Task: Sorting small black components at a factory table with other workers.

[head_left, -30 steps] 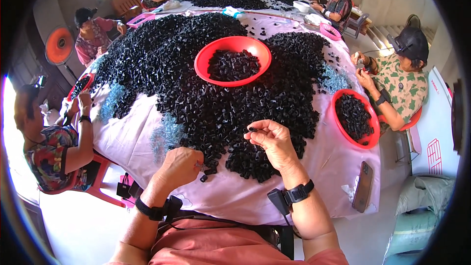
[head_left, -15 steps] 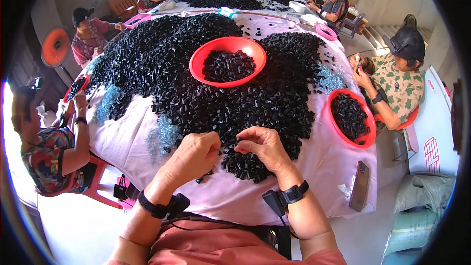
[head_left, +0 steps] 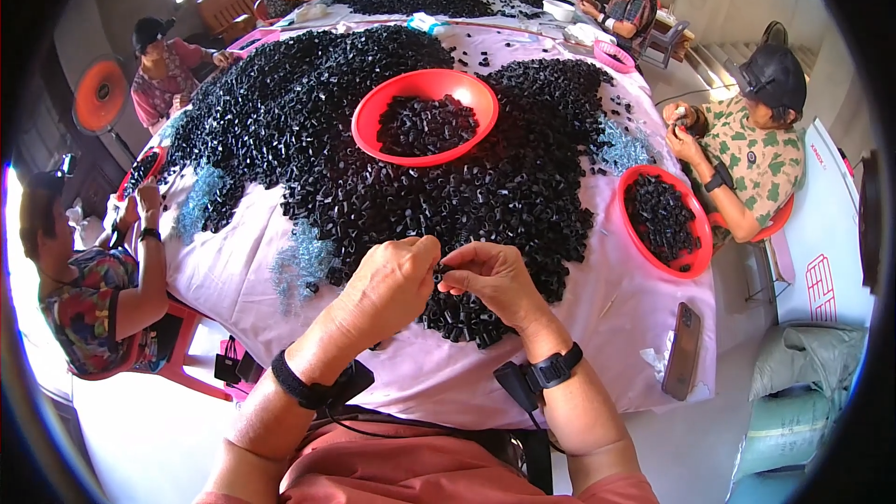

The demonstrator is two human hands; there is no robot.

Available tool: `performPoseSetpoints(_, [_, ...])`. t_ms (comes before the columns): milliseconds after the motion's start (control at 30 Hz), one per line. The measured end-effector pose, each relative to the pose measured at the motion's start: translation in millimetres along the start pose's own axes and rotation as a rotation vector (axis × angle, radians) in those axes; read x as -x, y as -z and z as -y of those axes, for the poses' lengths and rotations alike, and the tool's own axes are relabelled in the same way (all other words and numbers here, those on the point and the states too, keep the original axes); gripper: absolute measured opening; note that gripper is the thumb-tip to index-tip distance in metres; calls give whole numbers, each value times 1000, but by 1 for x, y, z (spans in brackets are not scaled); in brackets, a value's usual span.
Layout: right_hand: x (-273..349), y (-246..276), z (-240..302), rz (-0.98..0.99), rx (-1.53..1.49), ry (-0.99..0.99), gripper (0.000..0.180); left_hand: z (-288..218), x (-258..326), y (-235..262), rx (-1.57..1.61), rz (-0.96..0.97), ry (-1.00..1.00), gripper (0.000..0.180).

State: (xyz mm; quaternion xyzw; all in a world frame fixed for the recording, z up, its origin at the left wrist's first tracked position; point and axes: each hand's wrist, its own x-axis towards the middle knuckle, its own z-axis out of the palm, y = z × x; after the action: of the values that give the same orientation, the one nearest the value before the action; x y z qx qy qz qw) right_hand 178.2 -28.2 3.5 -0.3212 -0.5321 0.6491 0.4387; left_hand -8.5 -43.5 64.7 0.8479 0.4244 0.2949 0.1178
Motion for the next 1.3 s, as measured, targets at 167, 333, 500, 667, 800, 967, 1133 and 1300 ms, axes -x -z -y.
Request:
performPoseSetpoints(167, [-1, 2, -2, 14, 17, 68, 14, -5, -4, -5, -19, -11, -17, 3])
performPoseSetpoints(333, [0, 2, 0, -40, -39, 59, 14, -7, -8, -6, 14, -31, -4, 4])
performPoseSetpoints(500, [-3, 5, -4, -113, -120, 82, 13, -10, -5, -12, 187, -155, -18, 15])
performPoseSetpoints(667, [-3, 6, -5, -154, -201, 66, 12, 0, -5, -11, 280, -105, 80, 16])
performPoseSetpoints(800, [-4, 7, -1, -214, -176, 80, 11, 23, 4, -25, 180, -29, 86, 15])
performPoseSetpoints(967, [-3, 9, 0, -210, -216, 90, 11, 27, 11, -42, -6, 57, -40, 13])
performPoseSetpoints(1133, [-3, 8, 1, -214, -210, 77, 11, 35, 7, -42, -262, 127, 89, 11])
performPoseSetpoints(1300, [-3, 10, -2, -198, -203, 81, 11, 33, -2, -54, -125, 45, -15, 14])
